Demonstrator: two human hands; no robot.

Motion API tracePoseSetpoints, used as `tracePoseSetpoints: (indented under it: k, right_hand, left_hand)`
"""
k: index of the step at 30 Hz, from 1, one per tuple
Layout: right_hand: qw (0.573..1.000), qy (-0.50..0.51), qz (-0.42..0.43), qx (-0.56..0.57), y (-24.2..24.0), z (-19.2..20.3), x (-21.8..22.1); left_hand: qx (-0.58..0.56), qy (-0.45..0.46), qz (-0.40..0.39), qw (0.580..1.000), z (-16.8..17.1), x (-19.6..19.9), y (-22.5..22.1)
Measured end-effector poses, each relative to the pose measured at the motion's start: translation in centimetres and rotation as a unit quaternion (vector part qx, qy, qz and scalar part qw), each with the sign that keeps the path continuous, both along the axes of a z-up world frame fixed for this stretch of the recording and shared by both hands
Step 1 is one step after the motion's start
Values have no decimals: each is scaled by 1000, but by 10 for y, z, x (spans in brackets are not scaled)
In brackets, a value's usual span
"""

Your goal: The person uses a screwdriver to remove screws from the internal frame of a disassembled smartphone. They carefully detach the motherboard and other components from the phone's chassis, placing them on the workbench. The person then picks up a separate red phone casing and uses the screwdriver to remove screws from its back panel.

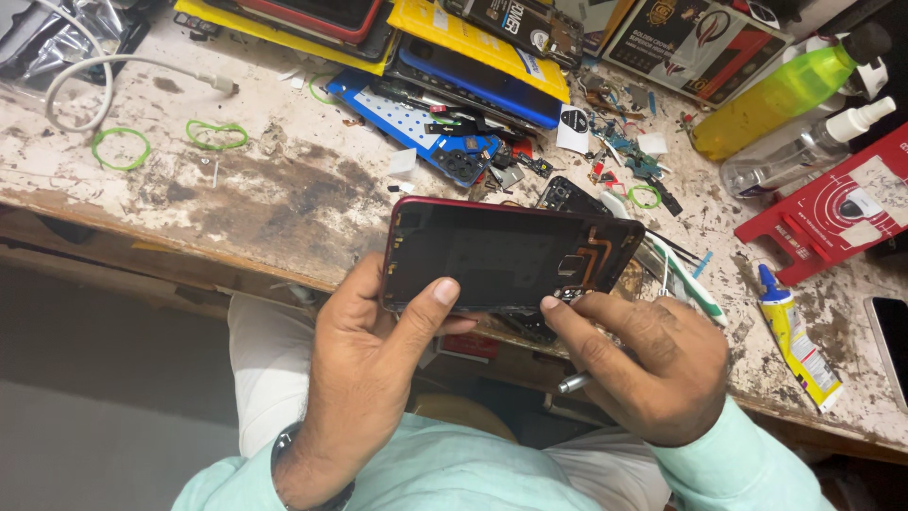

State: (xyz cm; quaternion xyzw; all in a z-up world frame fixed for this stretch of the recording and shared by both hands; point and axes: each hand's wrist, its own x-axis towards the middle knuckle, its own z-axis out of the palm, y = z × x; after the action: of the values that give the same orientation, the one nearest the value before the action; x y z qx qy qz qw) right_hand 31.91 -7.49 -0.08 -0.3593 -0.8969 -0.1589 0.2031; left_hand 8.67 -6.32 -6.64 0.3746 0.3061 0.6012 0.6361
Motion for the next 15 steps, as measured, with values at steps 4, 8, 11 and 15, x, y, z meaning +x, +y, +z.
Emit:
tracePoseSetpoints:
  k: [4, 8, 11, 15]
  right_hand:
    - [999, -23, 32, 18, 3, 2, 3]
    - [998, -43, 26, 24, 4, 0, 4]
    - [998, -44, 27, 22, 4, -1, 5]
    - [999, -22, 39, 7, 4, -1, 4]
  left_hand:
    - [2, -11, -8, 1000, -1, 1, 0]
    - [2, -15, -7, 1000, -1, 1, 1]
    - [3, -10, -4, 1000, -1, 0, 1]
    - [13, -6, 0, 1000, 2, 0, -1]
